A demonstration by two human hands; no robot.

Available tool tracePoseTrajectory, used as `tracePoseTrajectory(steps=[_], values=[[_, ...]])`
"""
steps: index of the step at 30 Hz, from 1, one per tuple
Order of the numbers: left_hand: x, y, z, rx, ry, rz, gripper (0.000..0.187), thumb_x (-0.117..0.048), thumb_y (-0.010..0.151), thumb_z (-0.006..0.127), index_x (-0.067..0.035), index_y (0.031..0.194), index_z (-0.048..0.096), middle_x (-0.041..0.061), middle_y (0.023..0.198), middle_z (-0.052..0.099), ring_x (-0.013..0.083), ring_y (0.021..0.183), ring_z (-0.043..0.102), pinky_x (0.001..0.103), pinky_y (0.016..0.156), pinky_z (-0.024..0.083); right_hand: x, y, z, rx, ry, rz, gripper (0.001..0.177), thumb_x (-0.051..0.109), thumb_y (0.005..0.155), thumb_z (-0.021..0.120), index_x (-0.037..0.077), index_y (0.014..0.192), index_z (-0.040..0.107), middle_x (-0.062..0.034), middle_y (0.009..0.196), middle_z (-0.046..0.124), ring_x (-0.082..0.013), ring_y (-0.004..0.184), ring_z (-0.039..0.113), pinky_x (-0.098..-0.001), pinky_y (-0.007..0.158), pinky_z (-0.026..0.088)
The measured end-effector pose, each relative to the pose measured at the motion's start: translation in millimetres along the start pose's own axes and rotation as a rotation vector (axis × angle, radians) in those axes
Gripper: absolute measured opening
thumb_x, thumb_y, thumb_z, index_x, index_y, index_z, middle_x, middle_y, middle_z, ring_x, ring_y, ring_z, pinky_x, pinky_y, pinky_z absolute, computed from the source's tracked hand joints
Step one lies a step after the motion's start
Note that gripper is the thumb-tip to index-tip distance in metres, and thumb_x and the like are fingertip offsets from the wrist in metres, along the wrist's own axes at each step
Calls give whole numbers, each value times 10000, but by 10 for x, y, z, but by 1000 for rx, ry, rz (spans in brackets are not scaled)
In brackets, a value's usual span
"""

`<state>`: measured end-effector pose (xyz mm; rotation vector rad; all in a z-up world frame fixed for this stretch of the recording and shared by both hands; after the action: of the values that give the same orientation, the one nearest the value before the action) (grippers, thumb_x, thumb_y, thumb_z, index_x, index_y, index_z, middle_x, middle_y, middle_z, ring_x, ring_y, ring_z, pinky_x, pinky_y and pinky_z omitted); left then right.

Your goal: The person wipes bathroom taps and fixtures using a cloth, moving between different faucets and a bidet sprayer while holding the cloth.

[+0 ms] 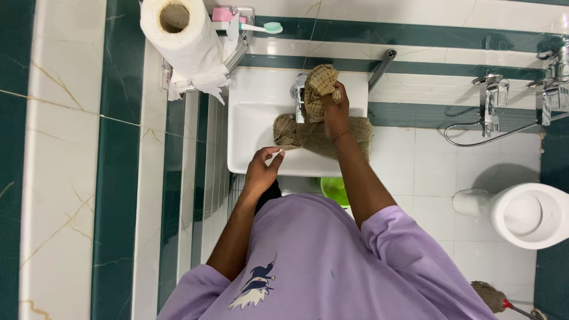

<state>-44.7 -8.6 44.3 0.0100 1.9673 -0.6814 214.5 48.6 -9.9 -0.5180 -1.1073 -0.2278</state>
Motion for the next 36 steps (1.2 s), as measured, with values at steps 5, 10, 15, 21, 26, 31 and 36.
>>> tracePoseTrajectory(steps=[5, 10, 15, 21, 26, 31, 36], values=[[52, 120, 198, 69, -81, -30, 493, -362, 973, 624, -7, 1313, 603, 150, 1281, 681, 246, 1248, 633, 400, 931, 547, -168, -474, -148, -19, -115, -65, 335, 72, 1037, 552, 67, 1369, 510, -112, 1235, 668, -200, 1043, 653, -365, 846, 570], [136, 312, 485, 137, -328, 45, 453, -279, 1016, 634, 38, 1334, 570, 132, 1208, 698, 184, 1109, 647, 315, 966, 509, -133, -847, -395, 12, 321, 134, 373, 81, 996, 612, 6, 1357, 555, -141, 1254, 668, -265, 1126, 676, -424, 957, 592], [122, 300, 527, 184, -302, -62, 465, -333, 1006, 605, -14, 1343, 583, 100, 1180, 691, 173, 1029, 626, 316, 870, 518, 5, -666, -415, -126, 464, 166, 393, 197, 1017, 632, -46, 1322, 577, -161, 1265, 683, -297, 1147, 687, -455, 979, 607], [171, 311, 447, 189, -281, -111, 469, -374, 998, 585, -57, 1343, 587, 55, 1205, 682, 145, 1065, 626, 312, 864, 515, -153, -136, -175, 32, 396, 125, 402, 191, 1017, 647, -17, 1343, 534, -155, 1271, 661, -295, 1173, 666, -453, 1018, 577], [329, 348, 361, 153, -316, -95, 460, -369, 1010, 582, -64, 1353, 596, 88, 1200, 682, 165, 1100, 625, 328, 890, 527, -666, -176, -181, 140, 575, 273, 424, 248, 1037, 544, -14, 1369, 522, -153, 1315, 672, -270, 1213, 661, -428, 1063, 557], [508, 414, 343, 118, -353, -171, 501, -407, 1000, 533, -66, 1365, 567, 46, 1257, 690, 171, 1170, 645, 339, 912, 548, -889, -352, -272, 148, 590, 438, 407, 258, 1031, 424, -13, 1313, 535, -158, 1238, 682, -276, 1138, 683, -455, 1023, 568], [508, 534, 493, 102, -638, -310, 576, -466, 986, 572, -95, 1418, 488, 71, 1248, 631, 193, 1148, 613, 394, 903, 550, -846, -779, -270, 289, 510, 461, 424, 278, 1061, 467, 24, 1397, 519, -135, 1322, 659, -243, 1185, 665, -404, 1051, 546]])
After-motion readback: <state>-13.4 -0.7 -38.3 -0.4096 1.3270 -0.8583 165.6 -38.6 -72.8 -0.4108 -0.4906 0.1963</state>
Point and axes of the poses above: each hand's wrist, its own y-axis towards the middle knuckle, its own z-axis out of the palm, x = y × z, the point moved 4 cm from there along y, towards the middle knuckle
